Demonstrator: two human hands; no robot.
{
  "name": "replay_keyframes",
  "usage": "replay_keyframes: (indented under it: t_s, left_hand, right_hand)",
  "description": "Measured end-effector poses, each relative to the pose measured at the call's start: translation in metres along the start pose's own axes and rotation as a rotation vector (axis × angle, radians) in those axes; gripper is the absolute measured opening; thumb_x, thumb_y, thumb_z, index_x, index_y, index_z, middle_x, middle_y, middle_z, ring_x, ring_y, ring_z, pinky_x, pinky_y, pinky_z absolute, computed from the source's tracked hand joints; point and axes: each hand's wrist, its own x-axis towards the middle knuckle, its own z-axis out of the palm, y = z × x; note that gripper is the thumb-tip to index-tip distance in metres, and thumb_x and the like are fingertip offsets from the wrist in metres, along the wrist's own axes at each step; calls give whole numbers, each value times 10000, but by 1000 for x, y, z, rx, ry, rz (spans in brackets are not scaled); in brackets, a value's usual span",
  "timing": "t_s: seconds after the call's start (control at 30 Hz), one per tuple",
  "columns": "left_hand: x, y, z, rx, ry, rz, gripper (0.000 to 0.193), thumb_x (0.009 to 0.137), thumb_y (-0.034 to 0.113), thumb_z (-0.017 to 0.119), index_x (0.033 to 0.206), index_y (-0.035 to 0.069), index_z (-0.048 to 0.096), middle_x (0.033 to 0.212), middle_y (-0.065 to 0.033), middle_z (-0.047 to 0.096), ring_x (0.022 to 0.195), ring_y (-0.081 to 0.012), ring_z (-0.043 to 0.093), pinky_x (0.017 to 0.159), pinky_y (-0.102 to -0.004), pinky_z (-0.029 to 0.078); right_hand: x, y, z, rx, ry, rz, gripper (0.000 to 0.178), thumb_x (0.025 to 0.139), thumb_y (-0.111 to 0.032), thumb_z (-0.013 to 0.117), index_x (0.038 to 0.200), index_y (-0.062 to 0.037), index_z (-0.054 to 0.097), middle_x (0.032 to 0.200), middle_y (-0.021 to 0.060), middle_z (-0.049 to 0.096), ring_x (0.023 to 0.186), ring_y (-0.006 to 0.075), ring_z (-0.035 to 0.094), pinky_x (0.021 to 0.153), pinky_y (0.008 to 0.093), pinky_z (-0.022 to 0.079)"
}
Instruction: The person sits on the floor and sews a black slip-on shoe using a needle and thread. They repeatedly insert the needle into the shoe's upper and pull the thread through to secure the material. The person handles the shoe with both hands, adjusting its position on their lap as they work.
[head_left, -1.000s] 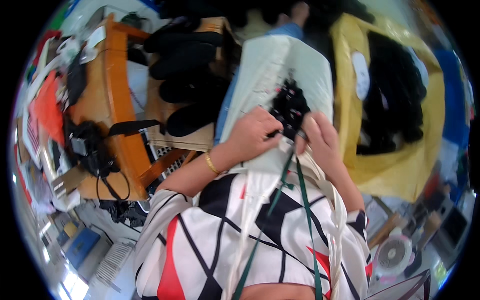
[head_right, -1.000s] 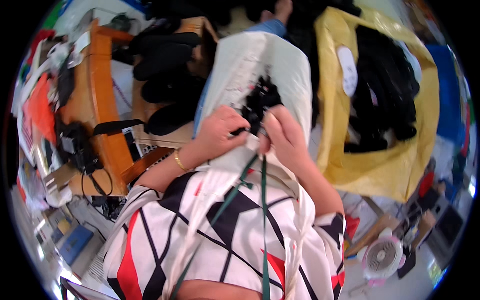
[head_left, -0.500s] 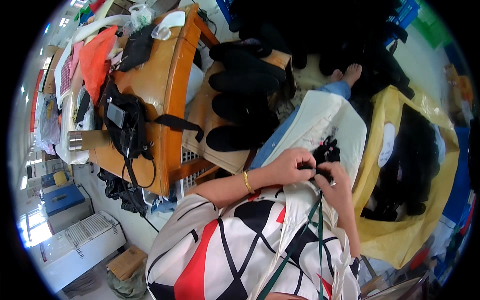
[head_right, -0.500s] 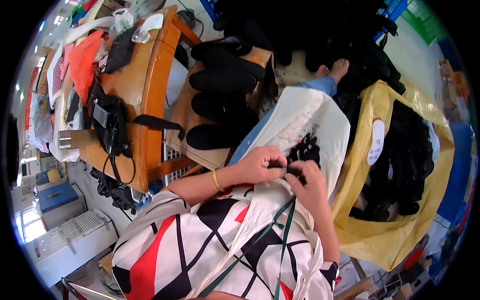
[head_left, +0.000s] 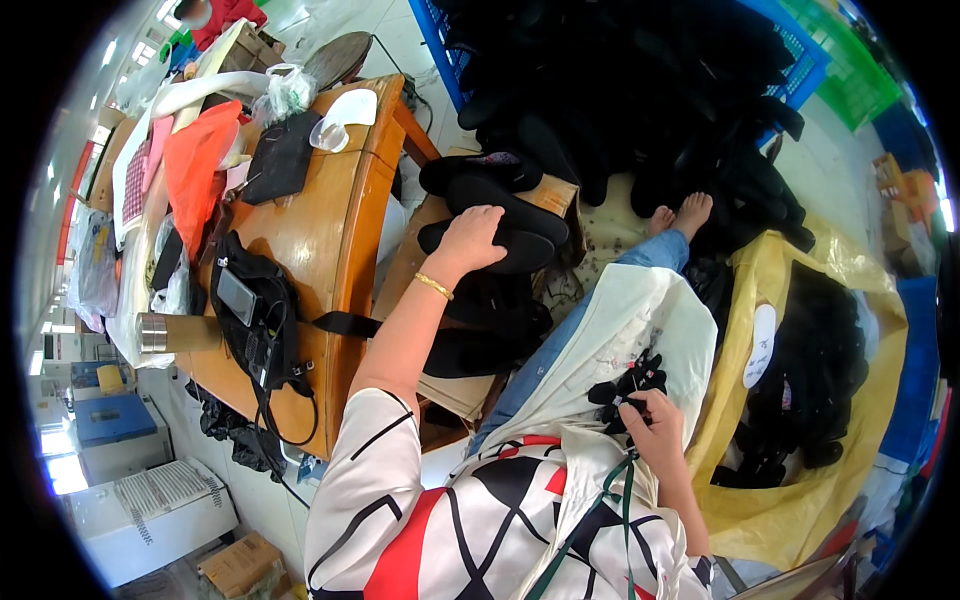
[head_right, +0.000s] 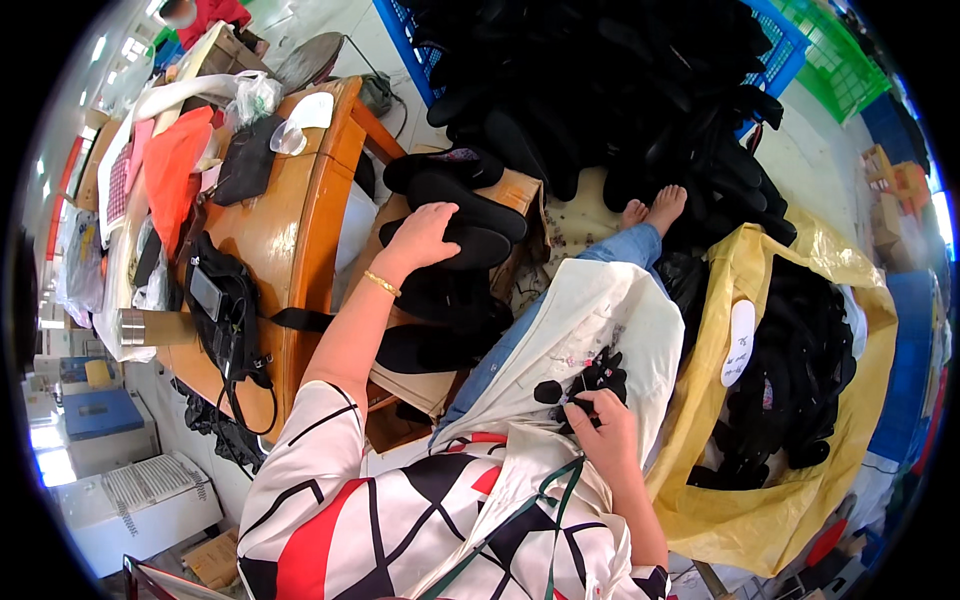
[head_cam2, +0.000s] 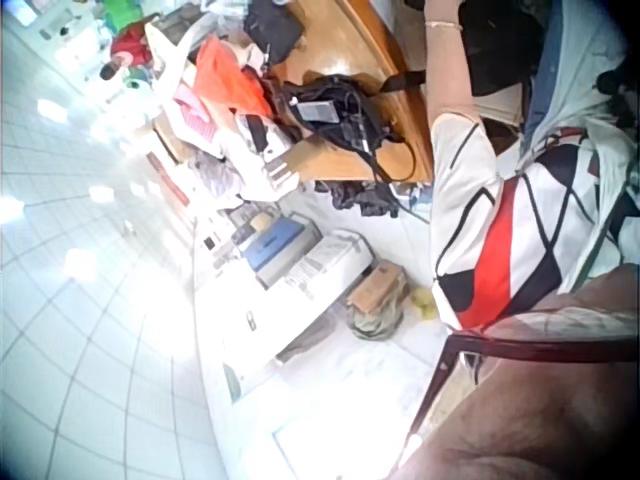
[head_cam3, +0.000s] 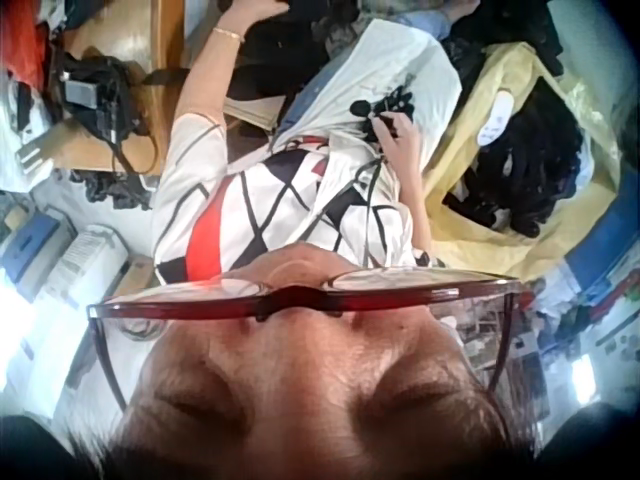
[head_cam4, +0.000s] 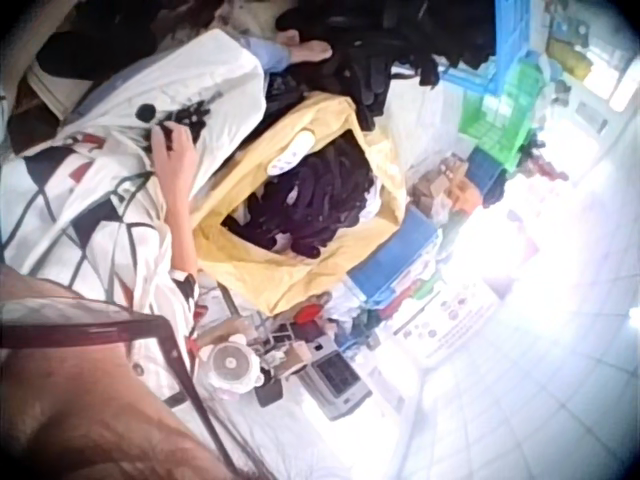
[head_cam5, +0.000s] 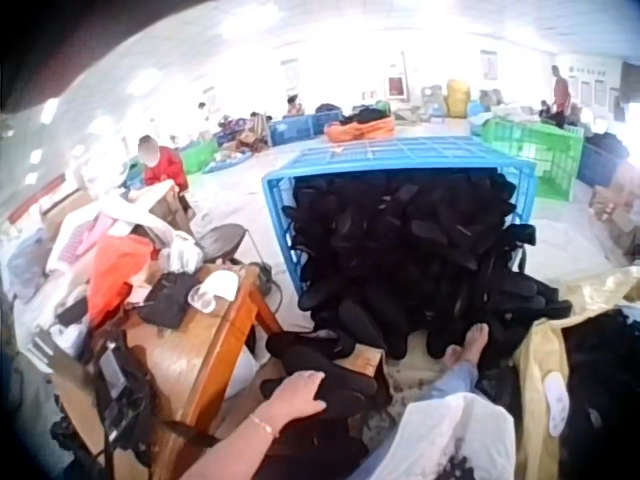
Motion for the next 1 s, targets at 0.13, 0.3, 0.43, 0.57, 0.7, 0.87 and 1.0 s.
replay_keyframes:
  t_s: [0.13,0.3,0.43,0.57,0.7,0.87,1.0]
  left_hand:
    - [3,-4,-10,181,-125,-21,543,667,260,822,1136,46,654,1148,-151,604,1142,-341,555,986,-442,478]
    - [-5,4,-36,196,-184,24,411,664,230,806,1032,71,718,1095,-128,607,1132,-326,544,956,-417,502]
    - [-26,56,-70,27,-39,131,385,700,197,761,1005,28,598,1032,-158,620,1049,-344,585,899,-442,512]
    - [-76,143,-58,60,16,375,419,702,230,803,937,59,502,867,-126,601,879,-329,635,709,-427,541]
    - [-131,187,14,-146,-124,360,438,724,259,817,932,37,501,832,-126,600,830,-325,644,675,-417,538]
    - [-151,215,48,-588,-554,32,471,730,325,835,898,4,534,855,-165,571,794,-339,603,698,-375,507]
    - [-152,225,59,-1182,-520,-27,389,843,210,784,1062,22,523,991,-58,537,924,-148,517,824,-297,460]
  right_hand:
    - [2,2,2,20,12,-8,216,878,-140,731,995,27,658,819,80,609,693,159,553,646,283,470]
    - [-1,17,3,170,28,78,205,888,-134,723,1008,19,659,799,36,592,675,105,526,619,257,448]
    - [-4,42,7,371,151,172,176,945,-155,674,1044,-11,651,843,-12,601,656,56,529,601,214,429]
    - [8,39,1,870,440,232,225,998,-200,606,1130,-18,618,915,11,647,750,93,626,696,245,512]
    - [4,35,-1,1024,460,134,199,1014,-208,597,1095,-31,635,898,10,653,774,89,622,715,249,512]
    - [-17,70,2,1003,471,154,235,1022,-242,592,1112,-31,642,903,2,650,782,78,608,739,242,514]
    - [-20,69,5,1011,494,177,251,1024,-247,590,1122,-22,642,922,1,656,790,72,612,744,236,521]
